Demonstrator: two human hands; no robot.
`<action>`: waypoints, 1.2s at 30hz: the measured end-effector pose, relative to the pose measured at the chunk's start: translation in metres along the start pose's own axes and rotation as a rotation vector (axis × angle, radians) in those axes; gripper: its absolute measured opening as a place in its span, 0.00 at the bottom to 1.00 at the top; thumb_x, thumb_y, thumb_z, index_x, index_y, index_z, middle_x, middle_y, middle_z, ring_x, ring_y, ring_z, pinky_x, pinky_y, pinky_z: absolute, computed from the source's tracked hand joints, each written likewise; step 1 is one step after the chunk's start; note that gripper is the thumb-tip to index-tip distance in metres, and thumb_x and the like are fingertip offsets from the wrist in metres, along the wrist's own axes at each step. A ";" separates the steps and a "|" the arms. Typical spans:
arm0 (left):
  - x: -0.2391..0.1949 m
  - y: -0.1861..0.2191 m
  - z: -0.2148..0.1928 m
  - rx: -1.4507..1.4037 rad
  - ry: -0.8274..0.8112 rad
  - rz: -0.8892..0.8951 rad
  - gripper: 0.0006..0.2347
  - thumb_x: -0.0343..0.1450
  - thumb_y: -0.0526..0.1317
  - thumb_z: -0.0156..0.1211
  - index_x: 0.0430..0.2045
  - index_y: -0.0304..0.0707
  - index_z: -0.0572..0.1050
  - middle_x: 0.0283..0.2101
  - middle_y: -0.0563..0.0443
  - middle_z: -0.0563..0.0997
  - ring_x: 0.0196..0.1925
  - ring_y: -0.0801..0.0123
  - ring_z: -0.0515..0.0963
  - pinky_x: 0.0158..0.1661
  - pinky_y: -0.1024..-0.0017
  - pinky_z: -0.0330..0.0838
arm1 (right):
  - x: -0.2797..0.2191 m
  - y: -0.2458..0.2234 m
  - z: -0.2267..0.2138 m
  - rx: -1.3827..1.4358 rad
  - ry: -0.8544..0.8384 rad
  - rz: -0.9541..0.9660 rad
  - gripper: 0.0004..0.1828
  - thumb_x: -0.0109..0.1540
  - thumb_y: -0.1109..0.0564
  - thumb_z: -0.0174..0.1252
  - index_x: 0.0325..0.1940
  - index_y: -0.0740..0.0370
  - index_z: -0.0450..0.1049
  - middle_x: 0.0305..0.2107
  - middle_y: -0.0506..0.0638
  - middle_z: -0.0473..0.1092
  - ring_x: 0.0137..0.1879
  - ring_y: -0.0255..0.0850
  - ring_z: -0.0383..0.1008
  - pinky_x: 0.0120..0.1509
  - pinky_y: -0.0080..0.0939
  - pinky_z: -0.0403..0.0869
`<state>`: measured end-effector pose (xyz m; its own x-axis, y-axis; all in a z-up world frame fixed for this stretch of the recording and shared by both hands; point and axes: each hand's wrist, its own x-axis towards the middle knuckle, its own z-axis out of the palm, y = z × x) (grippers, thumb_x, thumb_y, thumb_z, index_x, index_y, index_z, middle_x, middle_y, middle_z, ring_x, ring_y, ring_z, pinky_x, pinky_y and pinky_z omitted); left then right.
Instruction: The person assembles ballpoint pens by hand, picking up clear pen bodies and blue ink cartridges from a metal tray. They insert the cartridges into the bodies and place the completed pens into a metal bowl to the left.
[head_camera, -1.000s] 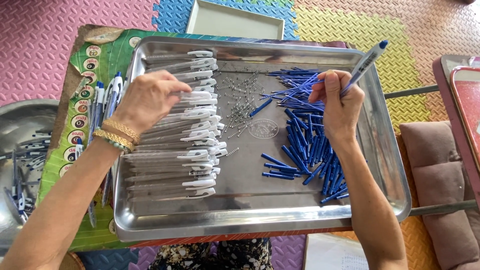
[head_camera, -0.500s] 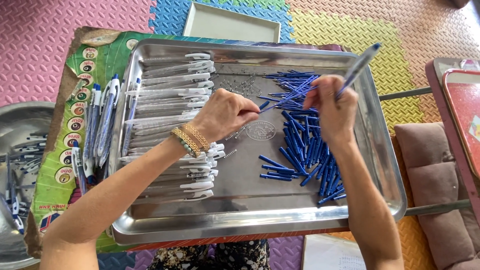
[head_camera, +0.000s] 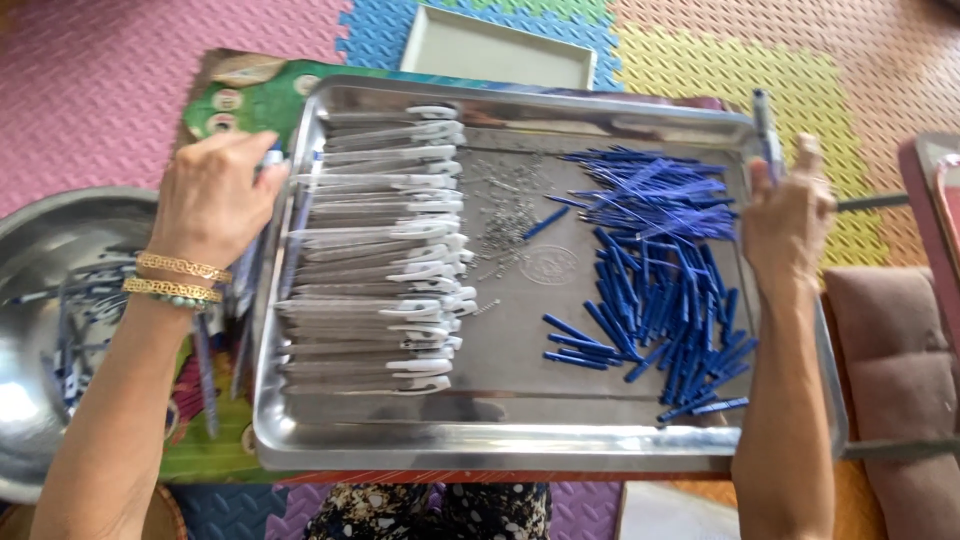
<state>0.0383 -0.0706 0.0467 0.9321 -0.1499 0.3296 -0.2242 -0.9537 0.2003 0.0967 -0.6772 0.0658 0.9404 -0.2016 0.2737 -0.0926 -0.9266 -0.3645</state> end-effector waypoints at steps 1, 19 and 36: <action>-0.011 -0.016 -0.002 0.046 -0.151 -0.150 0.13 0.83 0.38 0.62 0.56 0.26 0.83 0.49 0.24 0.86 0.43 0.39 0.88 0.43 0.48 0.88 | -0.003 -0.007 -0.007 -0.030 0.032 0.008 0.27 0.86 0.57 0.54 0.87 0.67 0.56 0.33 0.59 0.71 0.31 0.48 0.72 0.24 0.50 0.72; -0.021 -0.012 -0.004 0.013 -0.546 -0.469 0.11 0.79 0.41 0.67 0.53 0.39 0.85 0.34 0.40 0.91 0.26 0.60 0.83 0.37 0.67 0.89 | -0.039 -0.078 -0.011 0.510 -0.157 -0.279 0.35 0.82 0.35 0.41 0.66 0.72 0.74 0.43 0.58 0.82 0.43 0.44 0.85 0.44 0.40 0.82; 0.009 0.133 -0.018 -1.560 -0.562 -0.477 0.12 0.75 0.34 0.65 0.53 0.39 0.79 0.44 0.43 0.85 0.42 0.54 0.91 0.47 0.56 0.92 | -0.108 -0.151 -0.003 1.373 -0.446 -0.209 0.05 0.69 0.61 0.66 0.45 0.67 0.81 0.43 0.61 0.81 0.40 0.42 0.84 0.47 0.41 0.86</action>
<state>0.0118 -0.1938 0.0928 0.8945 -0.3410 -0.2893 0.3536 0.1435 0.9243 0.0084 -0.5167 0.0935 0.9424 0.2454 0.2272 0.1942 0.1515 -0.9692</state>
